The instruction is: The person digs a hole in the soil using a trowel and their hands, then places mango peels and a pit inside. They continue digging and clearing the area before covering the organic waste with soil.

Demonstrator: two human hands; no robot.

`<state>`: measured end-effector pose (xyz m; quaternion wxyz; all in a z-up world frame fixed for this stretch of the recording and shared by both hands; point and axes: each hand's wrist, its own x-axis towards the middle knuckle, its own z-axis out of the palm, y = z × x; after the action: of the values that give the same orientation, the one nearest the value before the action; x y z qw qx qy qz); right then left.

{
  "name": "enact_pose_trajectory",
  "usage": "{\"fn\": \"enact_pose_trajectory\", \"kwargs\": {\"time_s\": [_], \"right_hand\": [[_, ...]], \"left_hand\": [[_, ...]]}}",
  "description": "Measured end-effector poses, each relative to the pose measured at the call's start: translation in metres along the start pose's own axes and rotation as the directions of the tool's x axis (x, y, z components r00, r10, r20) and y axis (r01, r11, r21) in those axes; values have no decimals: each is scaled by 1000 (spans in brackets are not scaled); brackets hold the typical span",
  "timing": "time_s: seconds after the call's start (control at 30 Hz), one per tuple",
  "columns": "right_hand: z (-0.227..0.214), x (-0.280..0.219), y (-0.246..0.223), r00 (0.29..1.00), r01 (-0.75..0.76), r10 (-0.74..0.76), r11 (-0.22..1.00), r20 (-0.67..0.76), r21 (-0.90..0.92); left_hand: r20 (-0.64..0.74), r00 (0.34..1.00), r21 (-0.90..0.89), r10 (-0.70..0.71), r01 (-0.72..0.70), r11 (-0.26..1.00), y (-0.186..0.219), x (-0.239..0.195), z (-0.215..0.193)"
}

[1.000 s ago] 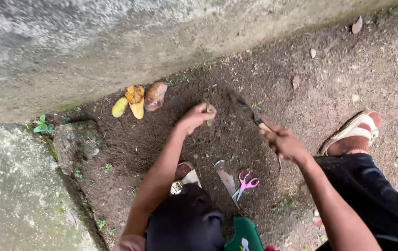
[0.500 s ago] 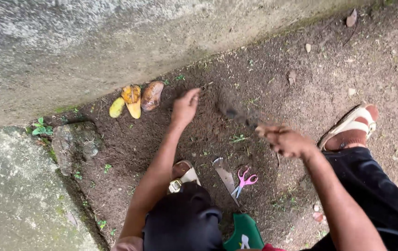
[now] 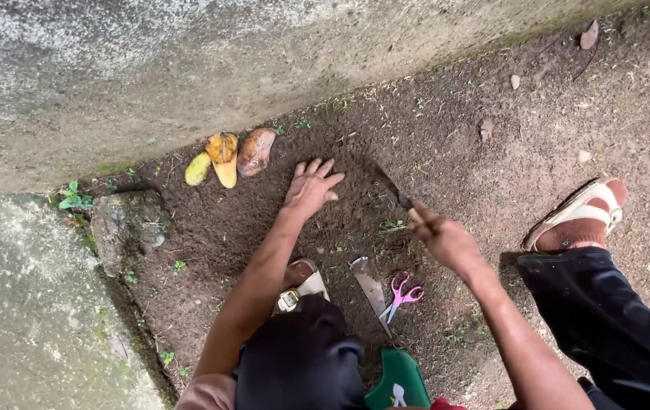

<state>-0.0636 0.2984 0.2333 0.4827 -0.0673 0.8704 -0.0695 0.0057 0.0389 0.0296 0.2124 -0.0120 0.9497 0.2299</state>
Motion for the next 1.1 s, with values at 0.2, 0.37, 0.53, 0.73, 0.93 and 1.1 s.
{"fn": "enact_pose_trajectory", "kwargs": {"time_s": [0.2,0.37,0.53,0.73,0.93,1.1], "right_hand": [[7,4,7,992,114,-115,993,-54,-19],[13,17,-8,1000,-21,22,999,19,-29],[24,46,18,966,80,-162,928,-201,-363],[-1,45,-8,995,-96,89,943,-36,-317],[4,59,-42,999,-34,31,961,-16,-273],[-19,44,-38,999,-33,42,900,11,-436]], "left_hand": [[-89,976,-371,-197,151,916,-19,5,1],[-162,965,-625,-206,61,778,-15,-7,-44],[52,984,-414,-173,179,893,28,3,-31],[33,958,35,284,-285,958,41,29,55],[-67,996,-217,57,-70,974,10,22,40],[38,965,-861,-259,164,482,-2,26,-5]]}}
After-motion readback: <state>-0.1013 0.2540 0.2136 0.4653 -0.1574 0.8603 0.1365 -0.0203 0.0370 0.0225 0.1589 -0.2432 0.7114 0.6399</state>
